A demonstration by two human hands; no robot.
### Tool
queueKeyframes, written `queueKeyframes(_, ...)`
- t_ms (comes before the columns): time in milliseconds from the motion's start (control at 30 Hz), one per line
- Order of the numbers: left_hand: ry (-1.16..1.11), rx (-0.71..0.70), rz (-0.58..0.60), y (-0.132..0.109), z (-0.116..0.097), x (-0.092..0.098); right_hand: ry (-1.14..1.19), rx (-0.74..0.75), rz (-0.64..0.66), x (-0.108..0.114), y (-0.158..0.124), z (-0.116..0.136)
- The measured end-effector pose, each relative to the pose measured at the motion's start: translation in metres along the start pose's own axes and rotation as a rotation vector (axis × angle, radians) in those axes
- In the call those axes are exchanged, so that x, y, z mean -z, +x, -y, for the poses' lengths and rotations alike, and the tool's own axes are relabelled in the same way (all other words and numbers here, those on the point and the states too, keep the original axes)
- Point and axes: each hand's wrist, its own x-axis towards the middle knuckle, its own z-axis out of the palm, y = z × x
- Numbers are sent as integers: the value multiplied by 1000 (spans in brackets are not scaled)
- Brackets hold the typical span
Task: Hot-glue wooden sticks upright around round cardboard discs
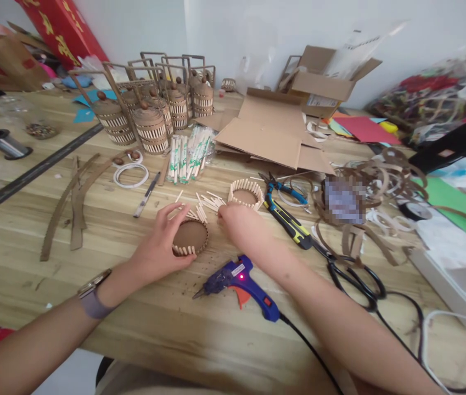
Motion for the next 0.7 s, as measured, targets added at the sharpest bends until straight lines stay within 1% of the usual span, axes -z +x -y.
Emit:
queueKeyframes(67,-7,6,1,0,0,0,-54,-13,-7,-5,9,3)
queueKeyframes(133,-16,-2,2,0,0,-1,-81,-18,7,-7,12,5)
queueKeyframes(267,-33,-30,-9,1,2,-1,-115,-20,23,-10,6,5)
queueKeyframes(400,-20,-16,-5,0,2,-1,-102,9,26,-15,1,1)
queueKeyframes(500,-22,-20,-2,0,1,-1,-53,16,25,-18,0,-2)
queueKeyframes(600,-21,-16,3,0,1,0,16,0,14,-14,-4,-3)
queueKeyframes(633,-20,-12,5,0,0,0,71,-2,10,-12,-6,-3)
queueKeyframes(700,-24,-6,14,0,0,0,257,22,12,-7,-10,-3)
